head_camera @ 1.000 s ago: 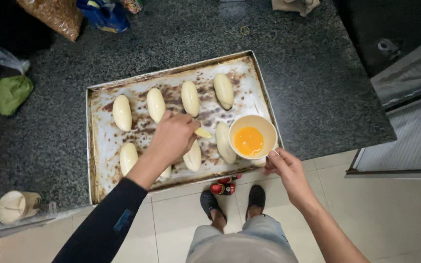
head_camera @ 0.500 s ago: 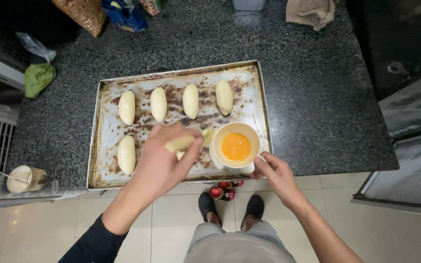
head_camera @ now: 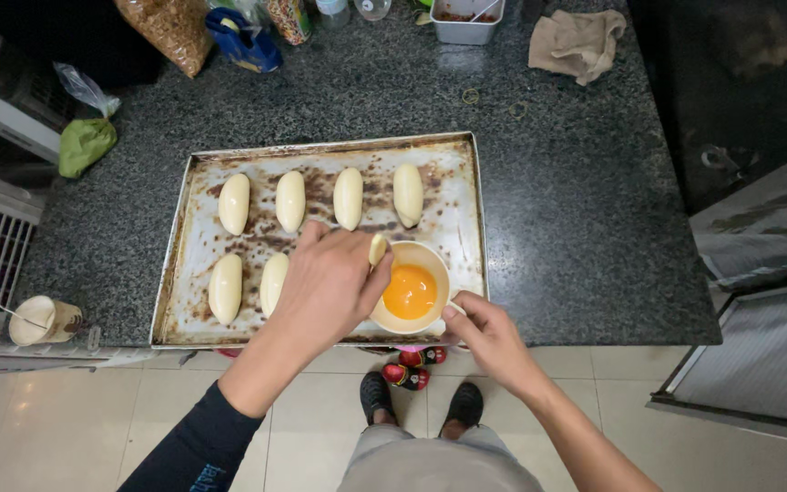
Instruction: The person arranges raw dough pieces on a baking tray, brushes them with egg wash, and sprinkles sesame seeds on top. The tray is placed on a kitchen counter with various baking ingredients and tools nearby.
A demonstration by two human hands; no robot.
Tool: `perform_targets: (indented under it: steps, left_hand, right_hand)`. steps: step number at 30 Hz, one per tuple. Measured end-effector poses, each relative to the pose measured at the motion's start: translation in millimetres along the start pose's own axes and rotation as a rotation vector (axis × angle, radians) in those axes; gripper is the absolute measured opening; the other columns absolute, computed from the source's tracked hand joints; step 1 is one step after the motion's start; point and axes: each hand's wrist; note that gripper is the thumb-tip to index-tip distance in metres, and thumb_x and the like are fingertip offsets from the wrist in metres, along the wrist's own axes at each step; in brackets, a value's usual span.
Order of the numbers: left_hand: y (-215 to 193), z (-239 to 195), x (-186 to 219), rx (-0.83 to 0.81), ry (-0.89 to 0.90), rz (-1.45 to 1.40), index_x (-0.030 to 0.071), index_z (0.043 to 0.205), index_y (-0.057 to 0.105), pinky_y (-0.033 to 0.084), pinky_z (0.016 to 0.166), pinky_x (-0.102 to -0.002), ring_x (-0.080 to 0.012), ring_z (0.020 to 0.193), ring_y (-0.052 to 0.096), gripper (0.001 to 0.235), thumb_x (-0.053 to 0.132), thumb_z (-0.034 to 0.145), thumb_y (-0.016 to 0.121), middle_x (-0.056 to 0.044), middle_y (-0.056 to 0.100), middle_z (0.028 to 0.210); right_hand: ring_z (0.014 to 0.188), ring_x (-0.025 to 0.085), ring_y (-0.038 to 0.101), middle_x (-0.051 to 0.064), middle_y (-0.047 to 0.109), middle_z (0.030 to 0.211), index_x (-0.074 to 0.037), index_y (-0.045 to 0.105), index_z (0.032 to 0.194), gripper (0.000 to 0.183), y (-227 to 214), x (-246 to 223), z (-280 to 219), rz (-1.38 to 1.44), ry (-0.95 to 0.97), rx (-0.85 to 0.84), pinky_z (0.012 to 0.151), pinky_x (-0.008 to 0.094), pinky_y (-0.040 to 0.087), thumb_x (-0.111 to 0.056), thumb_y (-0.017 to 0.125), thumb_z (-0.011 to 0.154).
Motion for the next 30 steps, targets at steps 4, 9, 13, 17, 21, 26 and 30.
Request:
perform_targets:
  steps: [4, 9, 13, 17, 21, 26, 30]
  left_hand:
    - [5.9, -2.6, 3.9, 0.033, 0.044, 0.048, 0.005, 0.082, 0.063, 0.039, 0.075, -0.044, -0.0273, 0.074, 0.062, 0.016, 0.016, 0.093, 0.069, -0.009, 0.067, 0.079]
    - [0.9, 2.5, 11.6, 0.02, 0.073, 0.101, 0.006, 0.083, 0.063, 0.04, 0.078, -0.044, -0.0269, 0.075, 0.061, 0.015, 0.016, 0.09, 0.071, -0.008, 0.065, 0.076]
    - [-8.6, 6.3, 20.6, 0.028, 0.189, 0.153, 0.004, 0.095, 0.066, 0.04, 0.079, -0.043, -0.0265, 0.08, 0.062, 0.029, 0.02, 0.073, 0.075, -0.007, 0.064, 0.08]
    - [-9.0, 10.8, 24.2, 0.059, 0.201, 0.138, 0.005, 0.098, 0.067, 0.041, 0.082, -0.044, -0.0245, 0.079, 0.062, 0.026, 0.013, 0.075, 0.076, -0.006, 0.064, 0.08]
    - [2.1, 16.2, 8.7, 0.182, 0.063, -0.013, 0.007, 0.097, 0.067, 0.041, 0.083, -0.043, -0.0234, 0.083, 0.062, 0.008, 0.01, 0.092, 0.074, -0.006, 0.067, 0.087]
    - [52.9, 19.0, -24.7, -0.213, 0.017, 0.101, 0.011, 0.082, 0.071, 0.043, 0.077, -0.044, -0.0268, 0.083, 0.065, 0.004, 0.013, 0.079, 0.071, -0.007, 0.067, 0.078]
    - [116.7, 11.9, -36.4, -0.265, 0.264, 0.324, 0.015, 0.081, 0.072, 0.047, 0.084, -0.041, -0.0252, 0.089, 0.067, 0.005, 0.013, 0.077, 0.069, -0.005, 0.068, 0.083]
  right_hand:
    - [0.076, 0.011, 0.069, 0.003, 0.07, 0.079, -0.003, 0.069, 0.099, 0.03, -3.4, 0.9, -0.1, 0.036, 0.004, -0.027, 0.071, 0.028, 0.054, -0.032, 0.058, 0.1]
    - [0.076, 0.01, 0.065, 0.003, 0.069, 0.078, -0.002, 0.069, 0.094, 0.033, -11.5, 2.4, -0.6, -0.024, -0.038, -0.028, 0.072, 0.028, 0.052, -0.032, 0.058, 0.102]
    - [0.076, 0.01, 0.066, 0.002, 0.069, 0.078, -0.003, 0.069, 0.095, 0.033, -18.2, 4.6, -1.4, 0.012, -0.01, -0.02, 0.072, 0.027, 0.052, -0.032, 0.058, 0.1]
    - [0.076, 0.01, 0.065, 0.003, 0.07, 0.077, -0.002, 0.07, 0.094, 0.034, -28.8, 12.0, -2.0, 0.029, 0.004, 0.028, 0.073, 0.027, 0.052, -0.033, 0.057, 0.101]
    - [0.078, 0.011, 0.064, 0.0, 0.065, 0.086, -0.001, 0.071, 0.094, 0.033, -46.9, 26.4, -6.7, 0.073, -0.011, 0.132, 0.074, 0.028, 0.053, -0.031, 0.059, 0.1]
    - [0.075, 0.014, 0.067, 0.003, 0.063, 0.079, -0.002, 0.066, 0.09, 0.031, -75.4, 44.4, -17.3, 0.14, 0.027, 0.247, 0.073, 0.03, 0.053, -0.029, 0.057, 0.103]
    - [0.074, 0.017, 0.068, 0.003, 0.063, 0.08, -0.004, 0.066, 0.091, 0.028, -90.1, 49.6, -24.0, 0.181, 0.102, 0.339, 0.072, 0.032, 0.053, -0.028, 0.056, 0.101]
Point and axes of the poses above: each hand's wrist, its own z-axis towards the middle knuckle, its own y-axis out of the palm, x = y × z
